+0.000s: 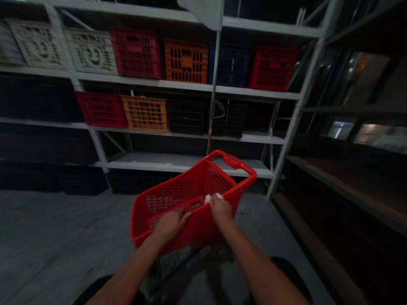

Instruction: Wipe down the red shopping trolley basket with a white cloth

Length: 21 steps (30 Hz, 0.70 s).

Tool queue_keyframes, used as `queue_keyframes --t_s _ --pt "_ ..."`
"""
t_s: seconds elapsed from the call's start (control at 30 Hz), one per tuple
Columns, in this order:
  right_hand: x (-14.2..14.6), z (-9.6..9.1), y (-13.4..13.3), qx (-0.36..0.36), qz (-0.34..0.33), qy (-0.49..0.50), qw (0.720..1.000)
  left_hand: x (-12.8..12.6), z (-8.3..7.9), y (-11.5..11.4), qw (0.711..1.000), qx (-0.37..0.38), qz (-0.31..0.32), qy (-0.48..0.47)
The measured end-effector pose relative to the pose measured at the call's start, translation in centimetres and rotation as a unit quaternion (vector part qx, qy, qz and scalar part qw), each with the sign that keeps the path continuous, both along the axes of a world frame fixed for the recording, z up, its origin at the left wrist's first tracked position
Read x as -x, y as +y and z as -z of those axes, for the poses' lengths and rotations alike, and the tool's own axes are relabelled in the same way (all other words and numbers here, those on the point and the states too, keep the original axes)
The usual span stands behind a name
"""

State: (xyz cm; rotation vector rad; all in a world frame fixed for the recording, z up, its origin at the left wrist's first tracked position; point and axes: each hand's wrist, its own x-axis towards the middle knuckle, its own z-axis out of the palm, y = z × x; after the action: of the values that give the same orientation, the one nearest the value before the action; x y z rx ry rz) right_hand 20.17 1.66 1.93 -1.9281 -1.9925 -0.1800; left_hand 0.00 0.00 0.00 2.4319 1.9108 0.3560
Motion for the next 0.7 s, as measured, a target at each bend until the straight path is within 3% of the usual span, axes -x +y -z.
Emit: queue_keyframes --t_s 0.1,0.2,0.4,0.47,0.57,0.7 --pt "1.6 0.6 -0.3 0.01 -0.023 -0.01 1.0 -3.3 -0.4 0.8 0.999 0.0 -0.04 0.033" --pt "0.3 -0.1 0.0 0.017 -0.015 -0.011 1.0 -4.2 -0.3 1.2 0.996 0.001 -0.054 0.067" --pt "-10.4 -4.8 1.4 -0.03 0.126 0.02 0.991 -2.5 0.4 1.8 0.995 -0.022 -0.039 0.087" --pt "-13.4 -5.5 1.8 -0.067 0.178 0.051 0.98 -2.4 0.5 1.9 0.995 -0.023 -0.041 0.087" --pt "-14.5 -4.0 2.0 -0.129 0.181 0.098 0.97 -2.6 0.4 1.9 0.995 -0.011 -0.05 0.08" --pt "-10.9 1.3 1.7 -0.177 0.09 0.159 0.967 -2.5 0.4 1.9 0.996 -0.007 -0.05 0.074"
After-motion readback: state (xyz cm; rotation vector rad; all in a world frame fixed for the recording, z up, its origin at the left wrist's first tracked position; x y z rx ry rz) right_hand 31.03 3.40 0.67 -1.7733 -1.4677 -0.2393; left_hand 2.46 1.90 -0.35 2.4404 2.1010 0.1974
